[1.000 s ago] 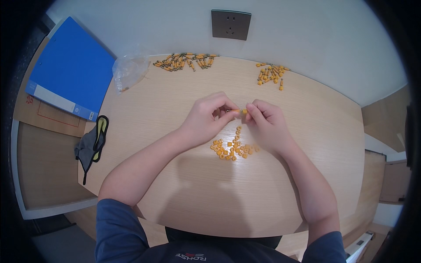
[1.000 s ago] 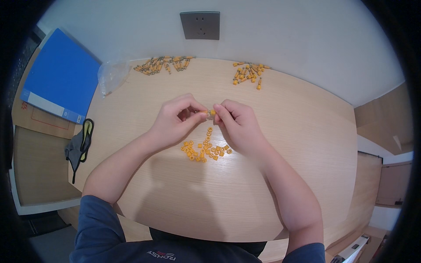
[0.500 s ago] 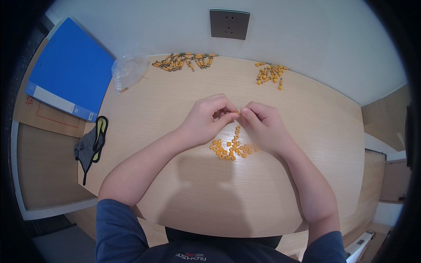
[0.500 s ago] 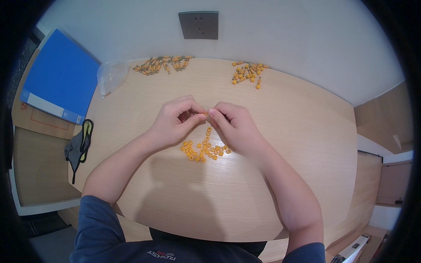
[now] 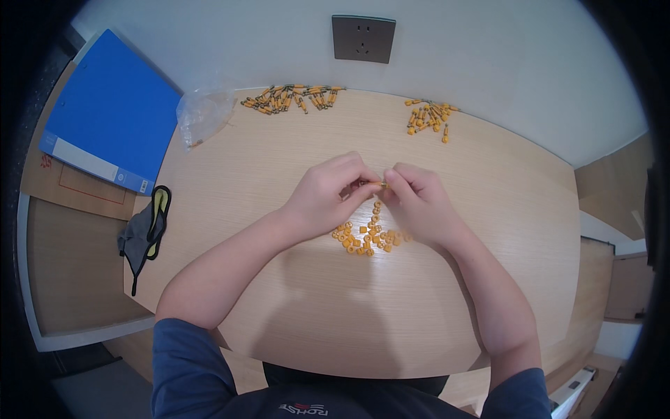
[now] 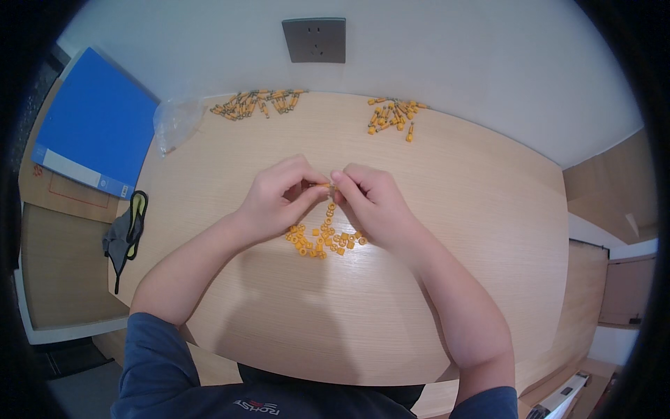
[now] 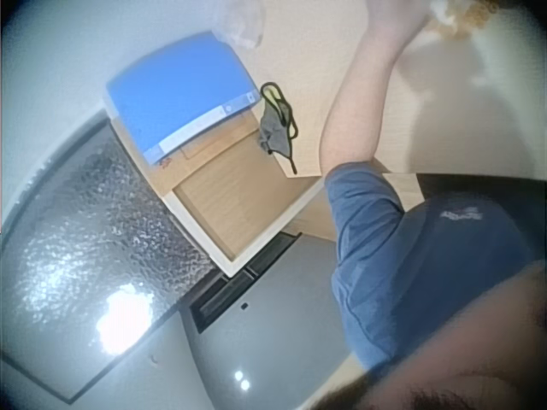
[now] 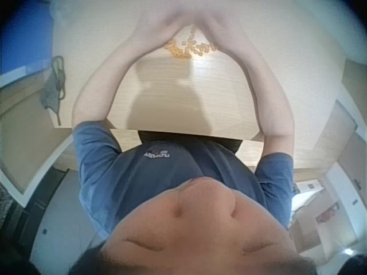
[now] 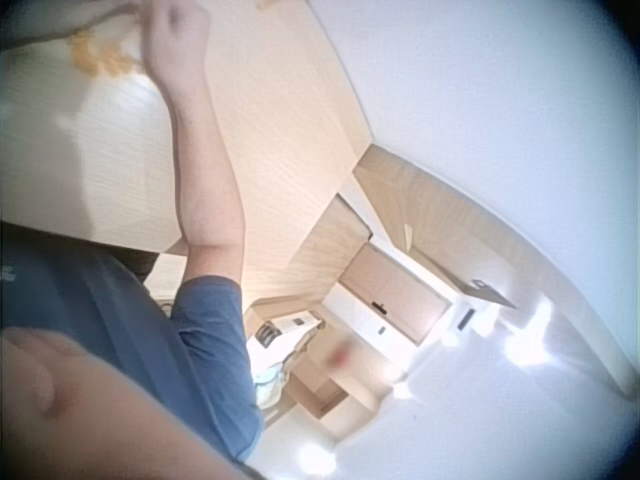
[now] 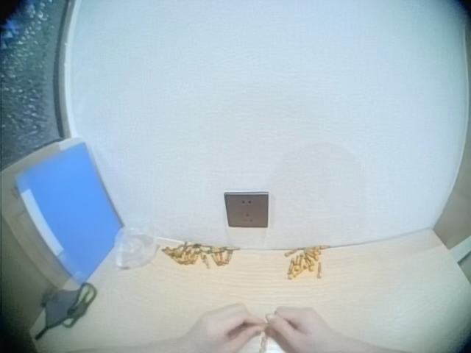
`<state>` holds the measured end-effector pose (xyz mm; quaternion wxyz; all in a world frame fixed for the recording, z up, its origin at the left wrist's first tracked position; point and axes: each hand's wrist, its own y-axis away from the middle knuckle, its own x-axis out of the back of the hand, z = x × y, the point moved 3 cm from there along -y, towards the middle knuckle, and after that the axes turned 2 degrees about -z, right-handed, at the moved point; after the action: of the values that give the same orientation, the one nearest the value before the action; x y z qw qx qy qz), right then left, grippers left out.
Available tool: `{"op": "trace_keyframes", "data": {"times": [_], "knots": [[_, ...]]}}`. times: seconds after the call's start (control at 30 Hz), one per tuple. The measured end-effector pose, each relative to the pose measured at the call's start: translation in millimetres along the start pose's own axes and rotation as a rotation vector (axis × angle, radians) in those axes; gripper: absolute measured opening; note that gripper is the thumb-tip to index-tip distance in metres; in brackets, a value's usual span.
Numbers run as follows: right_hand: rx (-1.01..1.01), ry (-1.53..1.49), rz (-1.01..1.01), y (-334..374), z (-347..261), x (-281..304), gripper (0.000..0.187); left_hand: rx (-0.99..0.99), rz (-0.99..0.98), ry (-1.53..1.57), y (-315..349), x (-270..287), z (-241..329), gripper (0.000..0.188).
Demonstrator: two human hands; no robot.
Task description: The person assembles small yellow plastic connectors by hand, picking up pieces from the desk and snapping them together one by one.
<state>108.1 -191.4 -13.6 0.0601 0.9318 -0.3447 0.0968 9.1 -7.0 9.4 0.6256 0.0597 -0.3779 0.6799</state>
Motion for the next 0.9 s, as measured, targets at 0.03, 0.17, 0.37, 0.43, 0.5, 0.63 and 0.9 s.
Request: {"op": "trace_keyframes", "data": {"times": [0.03, 0.17, 0.37, 0.43, 0.5, 0.63, 0.9], "knots": [[0.079, -0.015, 0.058, -0.4, -1.0, 0.4, 0.033, 0.083, 0.008, 0.052, -0.6, -0.7, -1.4, 0.009], [0.086, -0.175, 0.111, 0.3, -7.4, -2.0, 0.017, 0.156, 0.014, 0.072, -2.9, 2.8, -11.3, 0.010], [0.133, 0.132, 0.193, 1.4, -4.9, 4.4, 0.014, 0.244, 0.096, 0.101, -5.1, 1.5, -19.2, 0.015], [0.149, 0.273, 0.337, -0.6, -3.5, 10.0, 0.015, 0.362, 0.133, 0.134, -5.2, 3.5, -29.0, 0.014], [0.194, 0.322, 0.311, 0.0, -5.8, 9.4, 0.014, 0.359, 0.147, 0.157, -4.1, 3.3, -30.6, 0.013], [0.239, 0.388, 0.249, 0.2, -7.7, 6.7, 0.010, 0.358, 0.160, 0.189, -4.0, 3.4, -29.9, 0.010], [0.328, 0.370, 0.030, -0.3, -11.6, 5.7, 0.008, 0.394, 0.190, 0.240, -2.8, 4.4, -34.0, 0.008]]}}
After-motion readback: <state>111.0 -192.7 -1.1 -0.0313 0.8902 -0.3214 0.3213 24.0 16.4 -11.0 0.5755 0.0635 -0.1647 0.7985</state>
